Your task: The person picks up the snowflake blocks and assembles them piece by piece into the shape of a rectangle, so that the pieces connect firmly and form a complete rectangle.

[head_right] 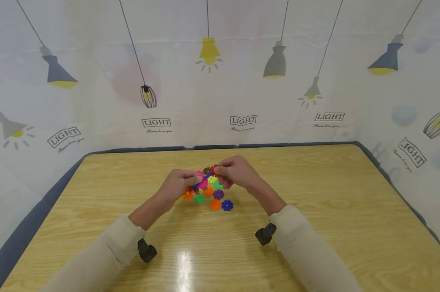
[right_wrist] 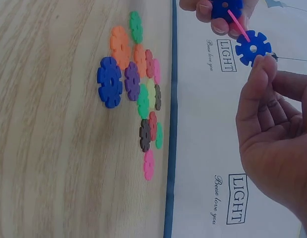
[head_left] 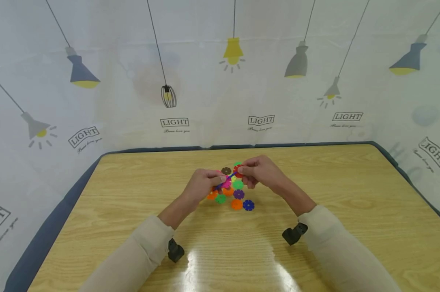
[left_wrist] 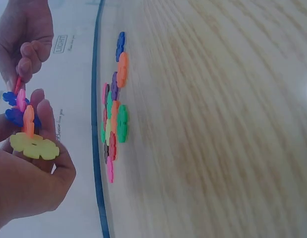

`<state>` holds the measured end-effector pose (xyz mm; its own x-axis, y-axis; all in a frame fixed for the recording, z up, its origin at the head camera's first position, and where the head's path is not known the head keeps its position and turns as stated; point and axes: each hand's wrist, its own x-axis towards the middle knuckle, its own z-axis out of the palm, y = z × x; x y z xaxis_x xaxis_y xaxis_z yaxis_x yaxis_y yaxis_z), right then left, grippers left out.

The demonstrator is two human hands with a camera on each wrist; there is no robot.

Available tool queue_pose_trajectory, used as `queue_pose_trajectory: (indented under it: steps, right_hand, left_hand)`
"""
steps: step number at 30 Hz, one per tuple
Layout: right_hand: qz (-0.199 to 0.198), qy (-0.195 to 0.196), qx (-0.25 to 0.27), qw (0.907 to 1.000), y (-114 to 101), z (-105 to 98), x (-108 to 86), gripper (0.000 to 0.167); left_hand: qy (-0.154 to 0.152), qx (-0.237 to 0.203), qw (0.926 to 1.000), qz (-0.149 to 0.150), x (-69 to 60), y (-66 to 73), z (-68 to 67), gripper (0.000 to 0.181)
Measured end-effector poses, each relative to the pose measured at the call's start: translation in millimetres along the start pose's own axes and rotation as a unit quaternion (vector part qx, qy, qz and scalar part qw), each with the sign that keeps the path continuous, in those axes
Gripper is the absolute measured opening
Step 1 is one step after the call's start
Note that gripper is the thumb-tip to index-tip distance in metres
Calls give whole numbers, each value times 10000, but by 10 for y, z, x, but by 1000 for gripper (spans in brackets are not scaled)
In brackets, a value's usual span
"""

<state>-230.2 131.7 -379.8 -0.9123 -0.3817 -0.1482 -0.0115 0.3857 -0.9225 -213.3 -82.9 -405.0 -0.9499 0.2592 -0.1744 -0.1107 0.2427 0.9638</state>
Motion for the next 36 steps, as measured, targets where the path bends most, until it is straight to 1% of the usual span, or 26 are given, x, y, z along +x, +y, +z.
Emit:
queue_pose_trajectory:
  steps: [2, 6, 8, 11, 14, 18, 19, 21, 23, 27, 29, 31, 34, 36]
  right_hand:
    - [1, -13, 36, 10000, -2, -3, 9, 25]
    - [50, -3, 173, 9998, -3, -3, 26, 25]
    - [65, 5, 259, 9996, -4, -4, 27, 27]
    - [51, 14, 357, 9993, -6, -7, 26, 28]
    - [33, 36, 406, 9992, -10, -4, 27, 28]
    - [11, 23, 460, 9989, -18, 19, 42, 31]
    - [-11, 1, 478, 9989, -23, 24, 44, 31]
    - [-59, -35, 521, 9986, -24, 30, 52, 30]
    - [-100, -63, 586, 9982, -18, 26, 52, 29]
    - [-150, -50, 694, 9975, 22, -20, 44, 32]
    - [-107, 5, 706, 9974, 56, -56, 44, 35]
    - [-29, 88, 701, 9975, 107, -100, 60, 36]
    - [134, 238, 674, 9974, 201, -169, 112, 38]
    - [244, 322, 662, 9970, 270, -213, 158, 39]
  left_hand:
    - [-18, -112, 9999, -51, -1, 6, -13, 21]
    - [6, -61, 9999, -135, 12, -3, -38, 23]
    - [-60, -56, 9998, -154, 20, -15, -42, 26]
    - [-283, -274, 9991, -129, 21, -21, -43, 31]
    - [-579, -532, 9968, -175, 28, -12, -35, 40]
    - [-778, -568, 9952, -164, 37, 10, -16, 50]
    - [-803, -572, 9950, -136, 36, 17, -11, 50]
    - [-801, -590, 9950, -69, 34, 25, -2, 48]
    - [-734, -597, 9955, -60, 33, 25, 1, 45]
    - [-453, -567, 9973, -65, 37, 14, -9, 44]
    - [-338, -586, 9977, -102, 39, 5, -19, 45]
    - [-295, -637, 9974, -128, 40, -2, -27, 46]
    - [-335, -711, 9968, -144, 38, -13, -36, 46]
    - [-366, -680, 9969, -139, 37, -19, -40, 46]
